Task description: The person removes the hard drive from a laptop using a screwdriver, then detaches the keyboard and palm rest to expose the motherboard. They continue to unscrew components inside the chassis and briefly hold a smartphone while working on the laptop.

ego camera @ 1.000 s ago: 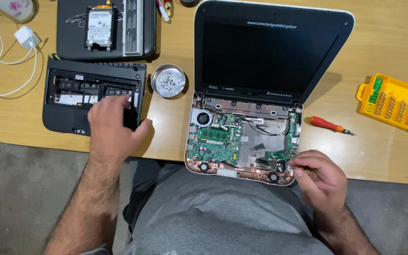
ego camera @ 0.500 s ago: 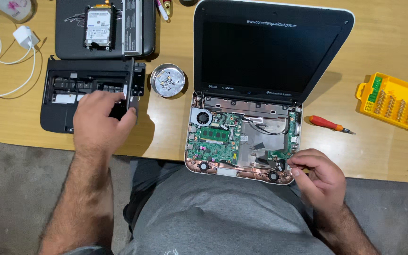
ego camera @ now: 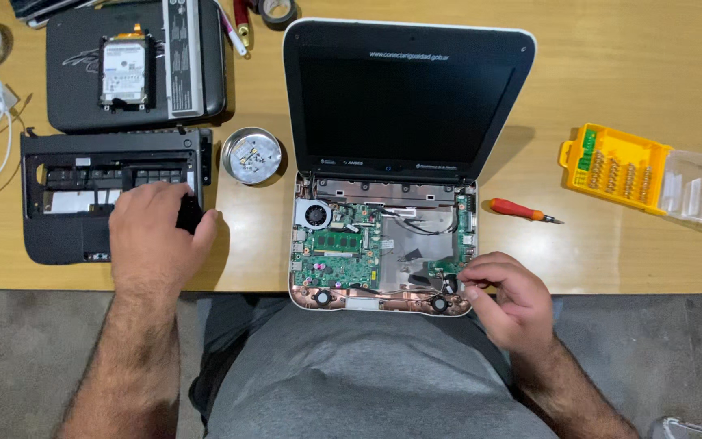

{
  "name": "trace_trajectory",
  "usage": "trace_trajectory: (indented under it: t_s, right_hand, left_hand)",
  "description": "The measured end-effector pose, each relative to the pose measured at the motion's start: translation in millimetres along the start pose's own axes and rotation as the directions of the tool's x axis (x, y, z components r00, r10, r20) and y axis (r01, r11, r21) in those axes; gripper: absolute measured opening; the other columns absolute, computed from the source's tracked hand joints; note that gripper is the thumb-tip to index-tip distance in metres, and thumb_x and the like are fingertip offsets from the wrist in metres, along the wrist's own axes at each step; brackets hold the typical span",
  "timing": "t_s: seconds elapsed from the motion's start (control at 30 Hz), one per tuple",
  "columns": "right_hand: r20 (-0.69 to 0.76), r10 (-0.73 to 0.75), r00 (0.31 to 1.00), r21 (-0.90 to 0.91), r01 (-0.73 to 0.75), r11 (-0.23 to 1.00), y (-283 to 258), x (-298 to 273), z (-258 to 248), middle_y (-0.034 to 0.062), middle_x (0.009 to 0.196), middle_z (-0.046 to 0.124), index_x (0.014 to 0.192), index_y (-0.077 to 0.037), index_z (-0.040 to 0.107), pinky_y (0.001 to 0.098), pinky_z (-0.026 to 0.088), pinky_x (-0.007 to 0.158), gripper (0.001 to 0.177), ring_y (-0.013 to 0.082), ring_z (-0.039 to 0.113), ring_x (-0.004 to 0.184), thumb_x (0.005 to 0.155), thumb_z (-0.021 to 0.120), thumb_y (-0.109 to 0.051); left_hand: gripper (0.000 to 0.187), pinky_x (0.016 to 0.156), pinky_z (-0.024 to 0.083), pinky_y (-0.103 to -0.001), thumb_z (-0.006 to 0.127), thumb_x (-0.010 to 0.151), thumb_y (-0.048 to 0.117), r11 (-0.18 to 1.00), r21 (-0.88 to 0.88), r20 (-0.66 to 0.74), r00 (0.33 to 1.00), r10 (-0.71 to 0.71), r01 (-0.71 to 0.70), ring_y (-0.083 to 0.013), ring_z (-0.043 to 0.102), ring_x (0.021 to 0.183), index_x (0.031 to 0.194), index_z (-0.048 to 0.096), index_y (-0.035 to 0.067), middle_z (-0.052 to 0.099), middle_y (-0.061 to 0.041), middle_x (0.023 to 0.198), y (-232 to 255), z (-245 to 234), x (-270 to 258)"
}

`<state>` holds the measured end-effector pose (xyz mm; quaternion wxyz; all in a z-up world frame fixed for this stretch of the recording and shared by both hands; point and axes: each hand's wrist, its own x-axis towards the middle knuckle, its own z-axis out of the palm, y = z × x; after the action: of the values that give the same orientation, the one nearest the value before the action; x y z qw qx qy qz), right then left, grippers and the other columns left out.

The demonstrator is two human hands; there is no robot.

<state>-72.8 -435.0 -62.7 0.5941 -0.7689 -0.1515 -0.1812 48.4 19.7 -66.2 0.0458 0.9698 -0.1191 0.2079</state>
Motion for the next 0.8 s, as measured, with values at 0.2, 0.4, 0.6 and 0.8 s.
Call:
trace_trajectory:
  t_s: [0.2,0.4,0.6,0.8]
  right_hand:
    - [0.031,0.018,0.999,-0.017,-0.017,1.000,6,-4,-5,0.0161,0.082,0.073,0.098,0.007,0.073,0.0330,0.057,0.065,0.015,0.0204,0.067,0.070,0.084,0.074,0.001]
    - [0.077,0.078,0.994,-0.154,-0.066,0.986,3,-12,-5,0.0113,0.097,0.074,0.102,-0.004,0.070,0.0344,0.058,0.087,0.012,0.0235,0.072,0.092,0.091,0.068,-0.008]
    - [0.070,0.098,0.993,-0.156,-0.086,0.984,0,-11,-5,0.0103,0.096,0.074,0.101,-0.005,0.070,0.0343,0.058,0.086,0.011,0.0232,0.072,0.092,0.091,0.069,-0.009]
    - [0.066,0.096,0.993,-0.133,-0.087,0.987,-1,-10,-7,0.0107,0.096,0.074,0.101,-0.004,0.070,0.0344,0.057,0.088,0.012,0.0231,0.071,0.092,0.090,0.070,-0.008]
  left_hand:
    - [0.043,0.105,0.051,-0.042,0.085,0.087,0.037,0.999,0.042,0.031,0.999,-0.026,0.024,-0.0281,0.069,0.116,0.119,0.077,0.009,0.071,-0.009,0.112,7,-9,3]
    - [0.041,0.090,0.051,-0.048,0.076,0.084,0.034,1.000,-0.009,0.080,0.996,-0.026,0.027,-0.0346,0.066,0.101,0.113,0.075,0.004,0.072,-0.012,0.105,5,-13,8]
    - [0.045,0.096,0.050,-0.049,0.075,0.088,0.031,0.994,-0.004,0.134,0.985,-0.105,0.107,-0.0340,0.066,0.108,0.122,0.074,0.002,0.073,-0.012,0.113,10,-17,11]
    - [0.059,0.101,0.049,-0.049,0.079,0.083,0.040,0.997,0.072,0.043,0.999,-0.028,0.025,-0.0350,0.064,0.120,0.128,0.073,0.002,0.072,-0.016,0.125,12,-24,11]
